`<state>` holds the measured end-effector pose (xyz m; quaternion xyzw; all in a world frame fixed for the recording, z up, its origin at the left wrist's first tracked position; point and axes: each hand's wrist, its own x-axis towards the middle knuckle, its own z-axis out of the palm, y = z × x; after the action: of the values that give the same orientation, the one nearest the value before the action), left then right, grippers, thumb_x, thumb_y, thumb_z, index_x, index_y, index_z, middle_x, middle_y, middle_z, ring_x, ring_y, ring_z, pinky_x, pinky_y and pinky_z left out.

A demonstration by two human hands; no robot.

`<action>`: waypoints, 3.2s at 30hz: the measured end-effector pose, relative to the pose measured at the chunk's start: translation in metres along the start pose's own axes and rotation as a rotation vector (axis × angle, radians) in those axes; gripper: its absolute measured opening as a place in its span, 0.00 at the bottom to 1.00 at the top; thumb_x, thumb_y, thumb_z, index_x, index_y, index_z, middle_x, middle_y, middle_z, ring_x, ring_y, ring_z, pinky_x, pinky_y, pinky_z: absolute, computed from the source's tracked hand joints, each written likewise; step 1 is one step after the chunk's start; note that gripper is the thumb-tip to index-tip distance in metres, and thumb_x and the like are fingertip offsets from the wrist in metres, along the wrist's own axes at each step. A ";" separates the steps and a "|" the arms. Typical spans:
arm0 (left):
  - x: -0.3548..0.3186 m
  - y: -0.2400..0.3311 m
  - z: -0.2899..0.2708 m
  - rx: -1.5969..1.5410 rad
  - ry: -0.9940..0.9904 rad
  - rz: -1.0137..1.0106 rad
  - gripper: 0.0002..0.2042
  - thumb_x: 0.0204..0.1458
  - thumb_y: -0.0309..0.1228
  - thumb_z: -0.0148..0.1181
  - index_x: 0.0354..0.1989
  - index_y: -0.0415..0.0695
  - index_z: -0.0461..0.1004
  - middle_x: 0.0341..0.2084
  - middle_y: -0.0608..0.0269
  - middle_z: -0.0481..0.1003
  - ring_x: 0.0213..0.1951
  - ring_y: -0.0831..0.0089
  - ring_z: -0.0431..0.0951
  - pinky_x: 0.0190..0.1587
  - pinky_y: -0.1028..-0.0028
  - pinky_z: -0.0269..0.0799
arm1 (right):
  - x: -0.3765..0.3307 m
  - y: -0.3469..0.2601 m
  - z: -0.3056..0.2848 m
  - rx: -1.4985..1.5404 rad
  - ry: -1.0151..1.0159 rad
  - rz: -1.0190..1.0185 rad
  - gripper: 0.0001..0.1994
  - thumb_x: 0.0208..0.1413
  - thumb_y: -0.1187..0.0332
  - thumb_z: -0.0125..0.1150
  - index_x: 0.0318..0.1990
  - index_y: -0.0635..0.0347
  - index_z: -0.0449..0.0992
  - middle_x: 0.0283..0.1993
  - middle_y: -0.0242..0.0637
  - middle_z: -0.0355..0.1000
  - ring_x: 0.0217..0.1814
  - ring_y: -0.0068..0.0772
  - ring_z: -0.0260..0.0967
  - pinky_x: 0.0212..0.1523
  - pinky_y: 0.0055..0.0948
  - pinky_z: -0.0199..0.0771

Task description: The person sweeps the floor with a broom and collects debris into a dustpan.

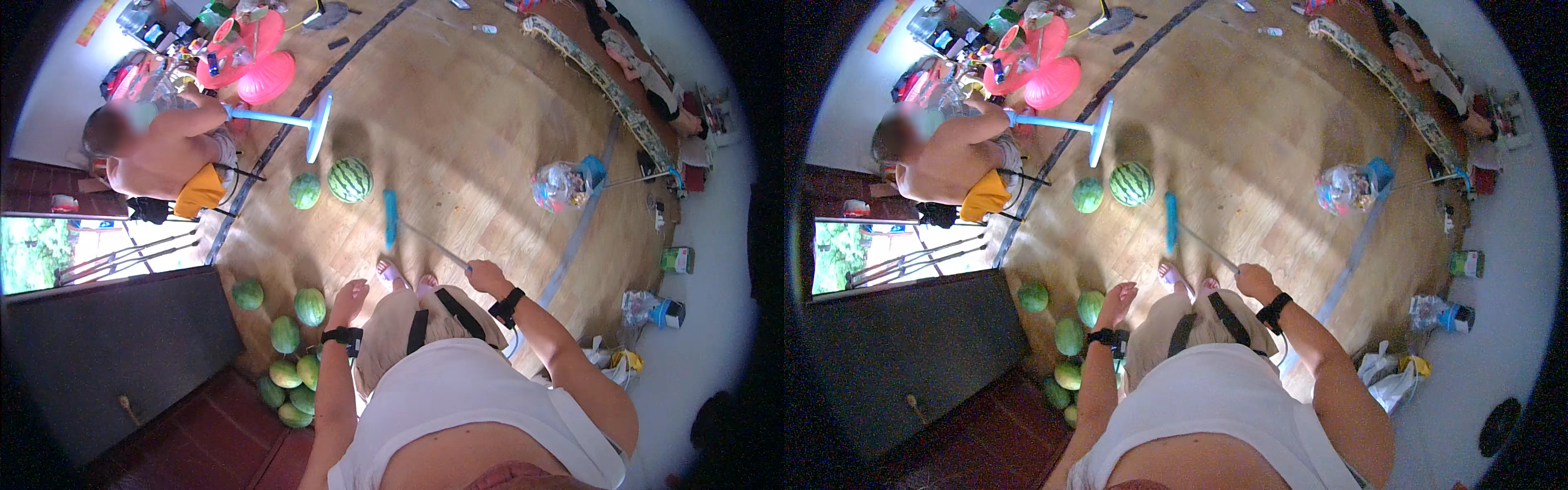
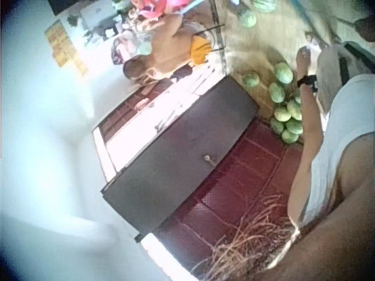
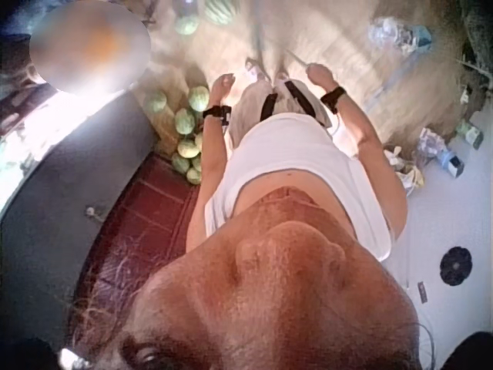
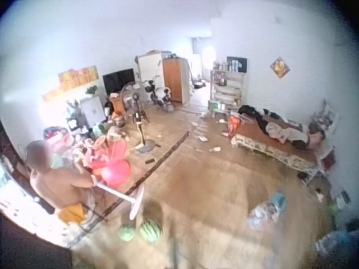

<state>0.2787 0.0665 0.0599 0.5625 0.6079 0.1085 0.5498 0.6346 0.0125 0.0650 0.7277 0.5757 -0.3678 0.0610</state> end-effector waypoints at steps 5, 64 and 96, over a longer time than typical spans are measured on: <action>0.010 -0.025 -0.021 0.067 0.003 -0.038 0.18 0.50 0.37 0.53 0.44 0.36 0.69 0.38 0.49 0.73 0.42 0.64 0.73 0.46 0.70 0.67 | 0.049 -0.023 0.030 0.035 -0.217 -0.102 0.14 0.48 0.58 0.47 0.34 0.57 0.74 0.35 0.48 0.71 0.40 0.50 0.68 0.40 0.43 0.67; 0.081 0.106 0.106 0.008 -0.034 0.009 0.16 0.51 0.34 0.52 0.43 0.33 0.68 0.38 0.53 0.73 0.41 0.67 0.74 0.44 0.72 0.68 | 0.063 0.149 -0.111 0.010 -0.092 -0.081 0.10 0.47 0.67 0.47 0.37 0.59 0.69 0.33 0.50 0.70 0.37 0.51 0.68 0.37 0.45 0.66; 0.066 0.132 0.135 0.066 -0.008 0.005 0.16 0.51 0.34 0.51 0.43 0.34 0.68 0.39 0.52 0.72 0.41 0.67 0.73 0.44 0.72 0.67 | 0.061 0.243 -0.153 -0.208 0.155 -0.025 0.11 0.46 0.66 0.48 0.38 0.50 0.74 0.37 0.42 0.71 0.40 0.45 0.68 0.40 0.41 0.68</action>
<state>0.4755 0.0992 0.0724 0.5821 0.6077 0.0874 0.5331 0.9242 0.0591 0.0574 0.7366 0.6226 -0.2495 0.0869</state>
